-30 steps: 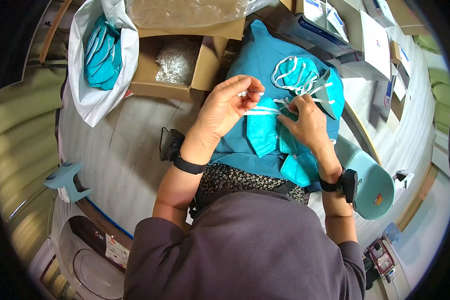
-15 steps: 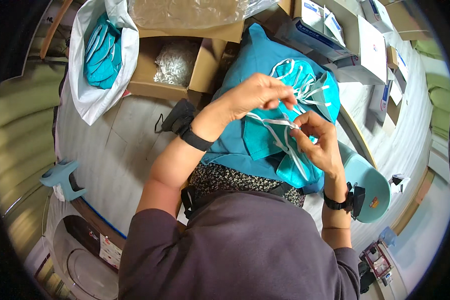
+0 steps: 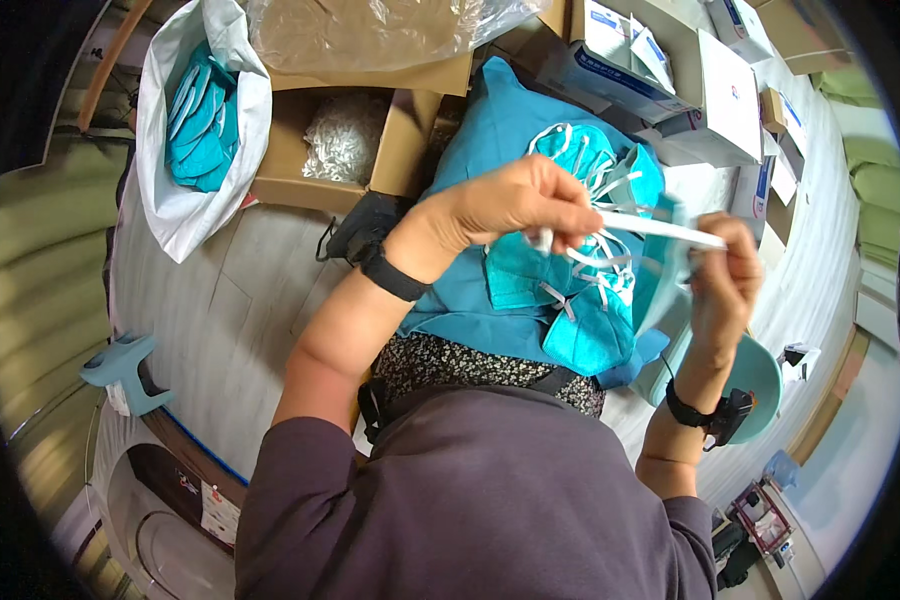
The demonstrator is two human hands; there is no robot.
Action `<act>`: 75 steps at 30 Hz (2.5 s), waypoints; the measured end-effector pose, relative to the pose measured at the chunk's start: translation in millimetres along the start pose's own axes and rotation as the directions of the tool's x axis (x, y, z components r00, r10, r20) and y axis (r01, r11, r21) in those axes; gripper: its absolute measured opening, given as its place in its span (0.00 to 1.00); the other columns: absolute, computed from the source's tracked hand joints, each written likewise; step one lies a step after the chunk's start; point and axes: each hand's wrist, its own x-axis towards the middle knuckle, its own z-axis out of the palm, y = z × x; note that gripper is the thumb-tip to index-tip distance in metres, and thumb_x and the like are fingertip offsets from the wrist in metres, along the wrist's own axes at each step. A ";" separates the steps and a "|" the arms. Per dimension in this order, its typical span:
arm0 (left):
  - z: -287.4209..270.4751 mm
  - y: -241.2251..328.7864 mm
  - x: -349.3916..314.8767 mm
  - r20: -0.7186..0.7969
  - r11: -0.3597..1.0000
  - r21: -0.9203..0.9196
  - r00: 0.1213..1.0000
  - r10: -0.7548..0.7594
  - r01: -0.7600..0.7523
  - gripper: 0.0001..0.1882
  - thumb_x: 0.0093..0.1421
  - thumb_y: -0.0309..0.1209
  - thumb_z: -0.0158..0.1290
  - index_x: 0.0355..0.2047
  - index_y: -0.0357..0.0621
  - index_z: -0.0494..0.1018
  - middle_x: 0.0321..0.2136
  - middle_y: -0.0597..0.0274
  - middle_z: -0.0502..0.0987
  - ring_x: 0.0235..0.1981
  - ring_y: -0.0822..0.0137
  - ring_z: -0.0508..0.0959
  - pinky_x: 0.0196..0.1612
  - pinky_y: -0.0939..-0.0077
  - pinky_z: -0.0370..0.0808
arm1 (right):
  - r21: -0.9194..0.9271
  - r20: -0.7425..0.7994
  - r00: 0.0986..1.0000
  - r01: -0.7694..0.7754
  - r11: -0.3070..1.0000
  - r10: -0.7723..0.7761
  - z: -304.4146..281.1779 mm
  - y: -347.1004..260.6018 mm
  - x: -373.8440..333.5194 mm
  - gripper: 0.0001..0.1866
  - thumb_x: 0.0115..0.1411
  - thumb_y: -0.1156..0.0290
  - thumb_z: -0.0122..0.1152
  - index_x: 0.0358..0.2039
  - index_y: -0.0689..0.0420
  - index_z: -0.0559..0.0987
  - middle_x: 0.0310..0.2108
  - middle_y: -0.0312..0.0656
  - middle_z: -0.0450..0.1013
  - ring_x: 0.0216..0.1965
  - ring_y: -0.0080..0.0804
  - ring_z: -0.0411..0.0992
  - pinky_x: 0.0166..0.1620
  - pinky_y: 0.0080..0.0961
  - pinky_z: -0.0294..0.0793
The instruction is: The person is sorting and preparing medical masks, likely for packaging or distribution.
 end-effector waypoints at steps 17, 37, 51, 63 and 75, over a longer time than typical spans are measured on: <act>14.9 -9.0 12.2 -0.021 0.920 -0.390 1.000 0.014 -0.021 0.18 0.66 0.42 0.46 0.32 0.39 0.77 0.19 0.64 0.74 0.12 0.81 0.62 0.14 0.86 0.56 | -0.154 0.123 0.988 -0.074 0.985 0.093 22.7 11.2 5.6 0.29 0.55 0.77 0.63 0.59 0.62 0.70 0.56 0.44 0.71 0.25 0.11 0.63 0.27 0.12 0.64; 24.6 3.1 2.5 0.009 0.987 -0.129 0.995 -0.101 0.101 0.21 0.66 0.39 0.45 0.31 0.33 0.79 0.23 0.47 0.81 0.09 0.84 0.56 0.12 0.89 0.51 | -0.314 0.197 0.979 0.118 0.942 -0.057 28.7 14.5 17.5 0.04 0.57 0.75 0.68 0.30 0.62 0.82 0.24 0.33 0.74 0.23 0.14 0.65 0.26 0.15 0.62; 42.5 -2.0 10.0 -0.009 0.983 0.154 0.995 0.099 -0.096 0.21 0.71 0.42 0.46 0.28 0.40 0.76 0.20 0.70 0.74 0.19 0.83 0.69 0.21 0.89 0.61 | -0.057 0.146 0.963 -0.221 0.974 0.227 35.0 10.0 7.9 0.10 0.67 0.67 0.58 0.31 0.60 0.74 0.22 0.29 0.69 0.19 0.12 0.61 0.20 0.12 0.58; 67.2 -30.3 2.0 -0.053 0.997 -0.043 0.997 0.058 -0.060 0.21 0.71 0.39 0.45 0.23 0.42 0.72 0.17 0.74 0.66 0.18 0.84 0.62 0.22 0.87 0.59 | -0.297 -0.156 0.963 0.167 0.940 -0.220 30.3 26.3 10.5 0.25 0.56 0.83 0.66 0.16 0.53 0.57 0.15 0.28 0.54 0.17 0.15 0.48 0.20 0.18 0.46; 73.0 -41.1 -53.8 -0.039 0.977 -0.187 0.993 -0.109 0.100 0.21 0.72 0.41 0.43 0.23 0.44 0.68 0.15 0.75 0.61 0.15 0.84 0.55 0.18 0.85 0.52 | -0.664 -0.295 0.847 0.152 0.732 -0.443 -62.3 32.4 37.6 0.21 0.58 0.77 0.67 0.17 0.57 0.62 0.14 0.26 0.56 0.18 0.12 0.52 0.21 0.16 0.46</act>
